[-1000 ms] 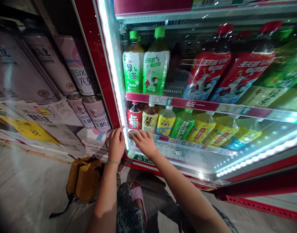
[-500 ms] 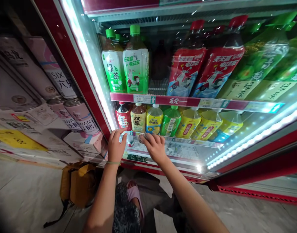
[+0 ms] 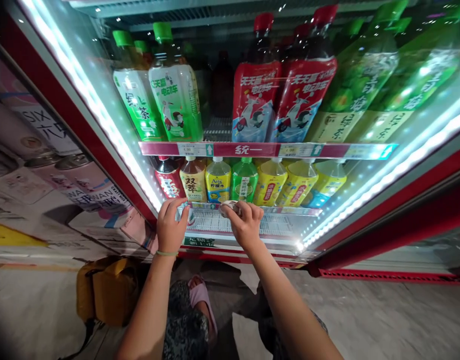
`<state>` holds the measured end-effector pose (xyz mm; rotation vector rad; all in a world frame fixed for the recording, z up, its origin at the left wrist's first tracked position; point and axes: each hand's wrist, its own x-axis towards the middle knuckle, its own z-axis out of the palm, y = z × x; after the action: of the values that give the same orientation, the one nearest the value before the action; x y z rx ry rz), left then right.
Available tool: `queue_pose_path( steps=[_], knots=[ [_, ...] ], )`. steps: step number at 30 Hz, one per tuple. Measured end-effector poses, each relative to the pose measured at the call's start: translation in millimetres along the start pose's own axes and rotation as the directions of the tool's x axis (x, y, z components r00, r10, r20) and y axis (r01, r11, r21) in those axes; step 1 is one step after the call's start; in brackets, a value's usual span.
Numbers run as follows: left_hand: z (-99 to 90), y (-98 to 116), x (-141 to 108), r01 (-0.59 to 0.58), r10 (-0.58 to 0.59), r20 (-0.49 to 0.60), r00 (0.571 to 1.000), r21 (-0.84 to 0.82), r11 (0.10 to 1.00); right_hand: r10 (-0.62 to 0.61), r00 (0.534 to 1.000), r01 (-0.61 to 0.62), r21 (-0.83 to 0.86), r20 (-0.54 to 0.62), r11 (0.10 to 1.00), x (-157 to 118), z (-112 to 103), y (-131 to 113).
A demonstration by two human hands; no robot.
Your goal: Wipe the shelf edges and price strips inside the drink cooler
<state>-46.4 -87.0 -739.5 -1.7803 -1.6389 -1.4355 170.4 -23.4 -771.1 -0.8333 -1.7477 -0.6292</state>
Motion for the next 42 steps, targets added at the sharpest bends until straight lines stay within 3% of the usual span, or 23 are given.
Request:
queue_pose_path(
  steps=[2, 8, 13, 16, 18, 23, 29, 34, 36, 39, 42],
  knots=[
    [4.8, 7.8, -2.2, -0.018, 0.018, 0.028, 0.999, -0.001, 1.000, 0.025, 1.000, -0.025, 0.000, -0.017, 1.000, -4.1, -3.6, 7.6],
    [21.4, 32.3, -5.9, -0.084, 0.084, 0.072, 0.994, 0.010, 0.996, -0.105, 0.990, 0.105, -0.002, 0.091, 0.994, -4.0, -9.2, 12.7],
    [32.8, 49.5, -4.2, -0.140, 0.139, 0.066, 0.988, 0.007, 0.990, 0.163, 0.986, -0.164, -0.039, -0.023, 0.986, -0.9, -25.3, 44.6],
    [40.8, 60.5, -3.8, -0.156, 0.155, 0.069, 0.985, -0.004, 0.988, 0.048, 0.998, -0.050, -0.054, -0.033, 0.997, -9.0, -28.2, 54.9],
    [47.1, 68.5, -3.7, -0.161, 0.161, 0.072, 0.984, -0.010, 0.987, -0.061, 0.997, 0.064, -0.071, 0.038, 0.995, -15.0, -29.8, 55.4],
    [63.0, 89.0, -3.3, -0.168, 0.169, 0.056, 0.984, -0.033, 0.985, -0.021, 0.981, 0.033, -0.056, 0.192, 0.998, -15.6, -43.4, 64.5],
    [73.2, 101.0, -3.1, -0.166, 0.167, 0.077, 0.983, -0.022, 0.986, 0.043, 0.996, -0.037, -0.080, 0.081, 0.996, -24.2, -47.9, 85.9],
    [74.1, 101.1, -2.5, -0.182, 0.183, 0.058, 0.981, -0.011, 0.983, -0.077, 0.986, 0.076, 0.011, 0.151, 0.997, -21.2, -49.6, 85.3],
    [74.7, 101.3, -2.1, -0.191, 0.191, 0.045, 0.981, -0.005, 0.982, 0.021, 0.995, -0.024, 0.028, 0.099, 0.999, -13.5, -53.8, 89.0],
    [77.5, 102.8, -2.4, -0.203, 0.203, 0.023, 0.979, -0.002, 0.979, 0.156, 0.985, -0.156, 0.012, -0.077, 0.988, -7.4, -57.7, 95.0],
    [82.5, 107.1, -5.0, -0.205, 0.205, 0.029, 0.978, 0.000, 0.979, -0.007, 1.000, 0.006, -0.042, -0.022, 0.999, -10.0, -57.4, 95.3]
  ],
)
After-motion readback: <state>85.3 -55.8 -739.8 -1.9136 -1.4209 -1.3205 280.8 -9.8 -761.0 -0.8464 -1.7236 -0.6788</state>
